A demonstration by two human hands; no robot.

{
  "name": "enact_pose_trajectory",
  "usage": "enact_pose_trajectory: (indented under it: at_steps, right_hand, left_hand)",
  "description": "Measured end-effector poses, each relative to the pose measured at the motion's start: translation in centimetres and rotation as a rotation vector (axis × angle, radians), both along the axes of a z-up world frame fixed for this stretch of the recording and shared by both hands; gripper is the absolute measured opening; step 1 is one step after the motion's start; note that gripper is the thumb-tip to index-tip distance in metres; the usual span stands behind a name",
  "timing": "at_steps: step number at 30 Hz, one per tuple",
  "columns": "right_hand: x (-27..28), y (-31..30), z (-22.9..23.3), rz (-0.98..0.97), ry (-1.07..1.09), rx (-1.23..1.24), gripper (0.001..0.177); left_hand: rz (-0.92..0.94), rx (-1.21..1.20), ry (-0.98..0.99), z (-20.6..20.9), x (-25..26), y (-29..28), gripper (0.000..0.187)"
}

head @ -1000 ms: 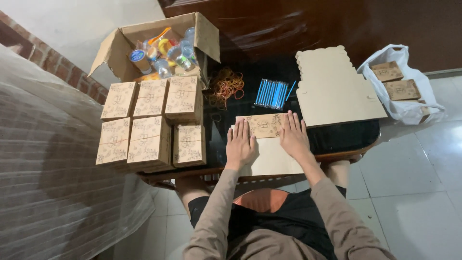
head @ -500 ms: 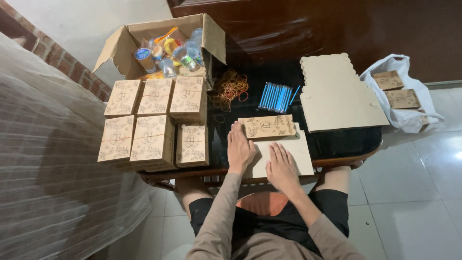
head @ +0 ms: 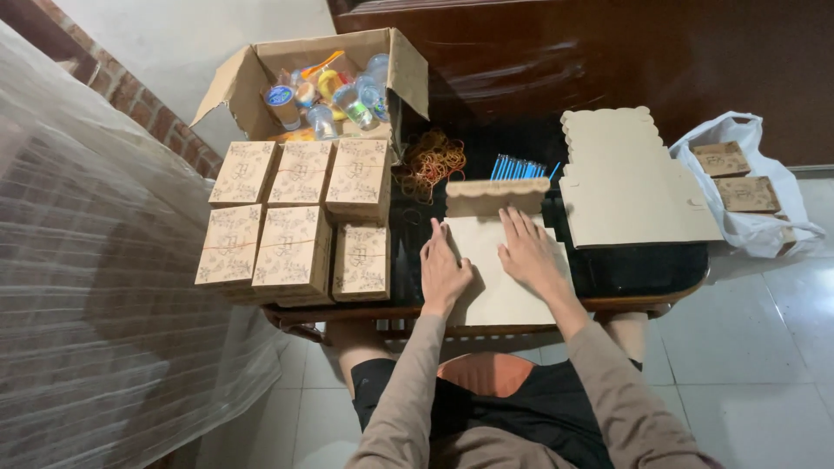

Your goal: Folding cardboard boxes and filling them with small packaged goods.

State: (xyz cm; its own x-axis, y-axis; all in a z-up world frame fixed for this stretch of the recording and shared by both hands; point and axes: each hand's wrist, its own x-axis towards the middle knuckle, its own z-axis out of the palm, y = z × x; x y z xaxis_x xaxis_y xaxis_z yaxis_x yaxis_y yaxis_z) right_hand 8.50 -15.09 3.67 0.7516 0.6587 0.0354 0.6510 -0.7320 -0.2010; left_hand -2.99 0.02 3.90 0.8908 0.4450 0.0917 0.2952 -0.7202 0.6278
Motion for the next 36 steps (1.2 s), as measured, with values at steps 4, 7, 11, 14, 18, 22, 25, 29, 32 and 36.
enact_pose_trajectory:
  at_steps: [4,7,11,14,18,22,25,29,32,36]
  right_hand:
    - [1.6,0.8,-0.4,0.034,-0.050,-0.039,0.063]
    - [2.7,1.4,-1.2,0.021,-0.015,-0.142,0.059]
    - [5.4,2.8,-3.0,0.007,-0.063,-0.179,0.061]
    - [6.8,3.9,-1.7,-0.005,-0.070,-0.158,0.065]
    - [9.9,5.5,-1.3,-0.038,-0.048,-0.114,0.069]
    - [13.4,6.0,-4.7,-0.054,0.002,-0.163,0.071]
    - [13.4,5.2,-4.8,-0.042,0.042,-0.174,0.073]
    - [8.4,2.0,-2.4,-0.072,0.039,-0.095,0.072]
    - [2.8,-1.1,-0.8,-0.101,0.053,-0.023,0.070]
    - [-3.0,-5.7,-4.0,-0.157,0.111,-0.057,0.070]
  left_hand:
    - [-0.016,0.081,0.026,-0.4,0.2,-0.3,0.085]
    - [-0.075,0.239,0.039,-1.1,0.3,-0.4,0.065]
    - [-0.066,0.213,0.124,-1.4,0.7,-0.5,0.064]
    - [-0.066,0.249,0.100,-1.8,0.6,-0.6,0.062]
    - [-0.037,0.275,0.008,-1.7,0.5,-0.8,0.059]
    - [-0.007,0.305,-0.055,-2.3,0.5,-0.8,0.058]
    - [-0.027,0.294,-0.031,-1.8,0.5,-0.8,0.057]
    - [-0.034,0.264,0.051,-1.4,0.6,-0.8,0.058]
    - [-0.038,0.268,0.087,-1.4,0.7,-0.8,0.060]
    - [-0.069,0.258,0.118,-1.0,0.6,-0.8,0.063]
